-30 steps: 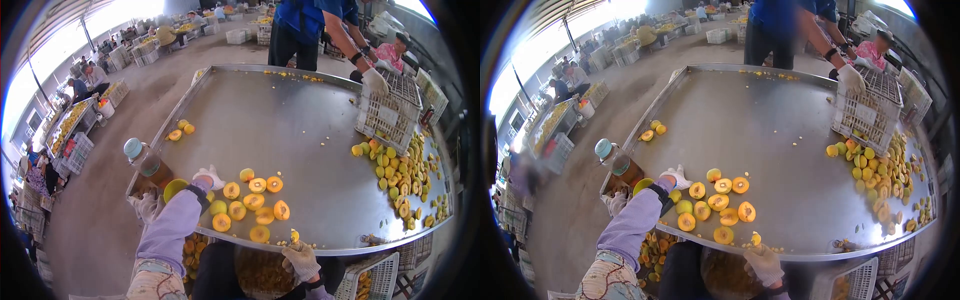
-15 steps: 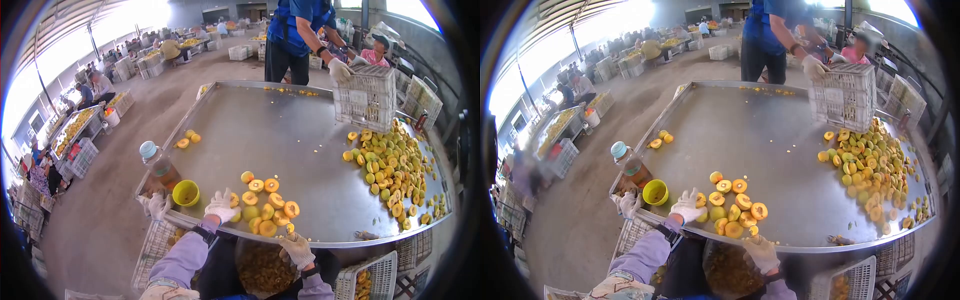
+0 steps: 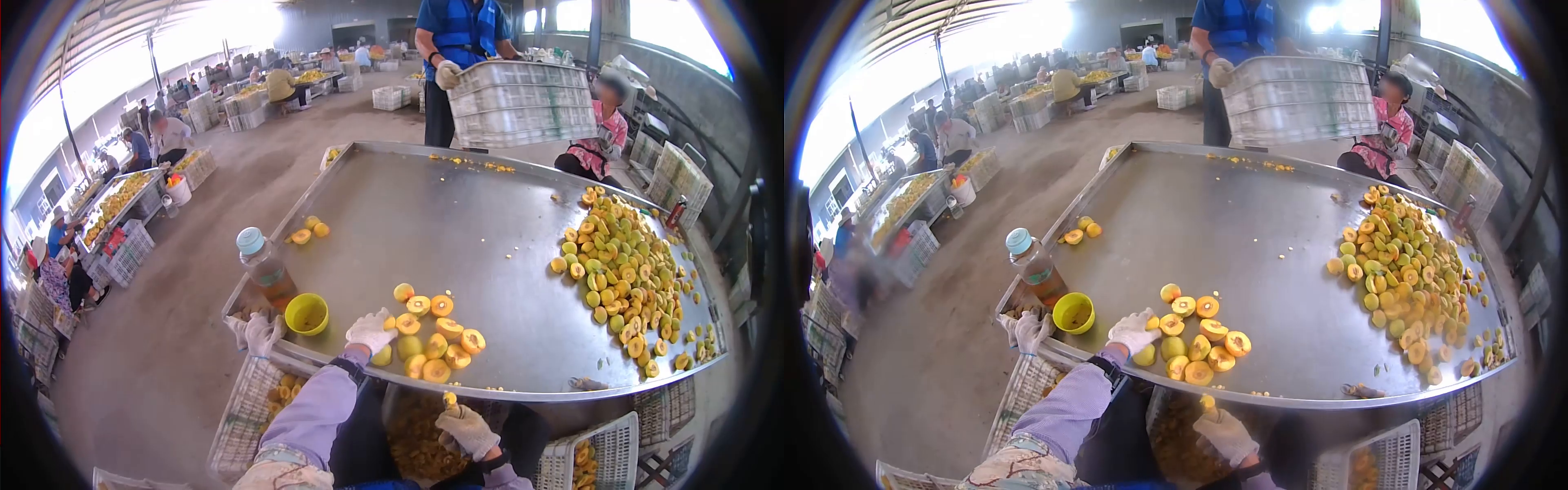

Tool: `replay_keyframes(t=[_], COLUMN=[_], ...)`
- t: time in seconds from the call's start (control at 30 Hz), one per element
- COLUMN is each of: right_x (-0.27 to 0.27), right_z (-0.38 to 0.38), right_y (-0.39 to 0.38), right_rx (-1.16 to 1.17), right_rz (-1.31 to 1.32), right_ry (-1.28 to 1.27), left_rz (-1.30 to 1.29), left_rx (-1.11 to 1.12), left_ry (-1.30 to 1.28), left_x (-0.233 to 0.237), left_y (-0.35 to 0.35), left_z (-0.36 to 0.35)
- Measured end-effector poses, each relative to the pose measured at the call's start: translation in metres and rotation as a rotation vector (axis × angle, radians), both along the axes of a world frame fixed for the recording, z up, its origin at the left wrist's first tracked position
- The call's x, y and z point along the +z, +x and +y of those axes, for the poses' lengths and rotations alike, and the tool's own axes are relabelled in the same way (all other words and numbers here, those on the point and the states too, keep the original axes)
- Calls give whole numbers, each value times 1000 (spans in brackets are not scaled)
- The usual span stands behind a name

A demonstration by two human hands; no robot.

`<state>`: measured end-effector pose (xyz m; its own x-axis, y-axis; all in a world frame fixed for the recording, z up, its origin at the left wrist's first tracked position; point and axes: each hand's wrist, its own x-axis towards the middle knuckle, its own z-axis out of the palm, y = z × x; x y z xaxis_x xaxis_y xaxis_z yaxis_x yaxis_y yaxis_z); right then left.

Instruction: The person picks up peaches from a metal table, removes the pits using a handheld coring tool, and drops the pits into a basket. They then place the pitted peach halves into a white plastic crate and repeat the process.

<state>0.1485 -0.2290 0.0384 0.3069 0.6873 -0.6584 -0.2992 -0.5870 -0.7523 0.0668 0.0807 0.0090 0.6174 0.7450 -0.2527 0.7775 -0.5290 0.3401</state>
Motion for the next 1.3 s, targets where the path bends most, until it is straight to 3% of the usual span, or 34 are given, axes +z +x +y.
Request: replay_keyframes(t=[0.03, 0.1, 0.13, 0.2, 0.3, 0.33, 0.37, 0.4, 0.47, 0.5, 0.6, 0.67, 0.8, 0.87, 0.93, 1.0, 1.03, 1.1, 1.17, 1.3], right_x=[11, -24, -24, -6, 21, 22, 24, 27, 36, 44, 74, 85, 97, 99, 98, 95, 90, 80, 88, 108], right_z=[-4, -15, -16, -15, -2, 0, 0, -3, -9, -13, -8, -4, -6, -7, -12, -17, -19, -19, -19, -16], right_y=[-8, -15, -22, -27, -26, -25, -24, -27, -29, -33, -42, -48, -55, -56, -52, -55, -56, -59, -62, -63], right_rx=[13, -13, -37, -43, 96, 189, 282, 285, 19, -176, -250, -275, -308, -277, -252, -227, -236, -133, -99, 7], right_rz=[56, 100, 149, 120, -37, -273, -507, -498, -431, 1, 166, 152, 126, 89, 107, 88, 96, -129, -116, -205], right_ry=[9, 87, 165, 125, -30, -2, 26, 22, 98, 337, 345, 354, 463, 368, 313, 297, 285, 309, 248, 159], left_rz=[-2, -347, -343, -727, -506, -361, -262, -412, -555, -659, -850, -825, -1208, -1236, -966, -880, -960, -1031, -1236, -1216], left_rx=[0, 201, 201, 12, -517, -624, -491, -327, -194, -96, -256, -304, 41, 47, -7, 4, 19, 38, 213, 226], left_ry=[-4, -150, -150, -536, -330, -282, -337, -263, -300, -603, -639, -703, -1352, -1251, -1317, -1310, -1265, -1223, -1171, -1159], left_x=[6, 23, 34, 59, 89, 89, 92, 69, 65, 74, 87, 107, 104, 111, 108, 108, 103, 97, 100, 105], left_y=[-1, -8, -13, -24, -43, -46, -45, -51, -61, -64, -66, -67, -68, -70, -80, -84, -86, -86, -83, -81], left_z=[-1, -9, -19, -50, -116, -128, -131, -127, -120, -122, -140, -150, -169, -177, -171, -168, -168, -170, -172, -177])
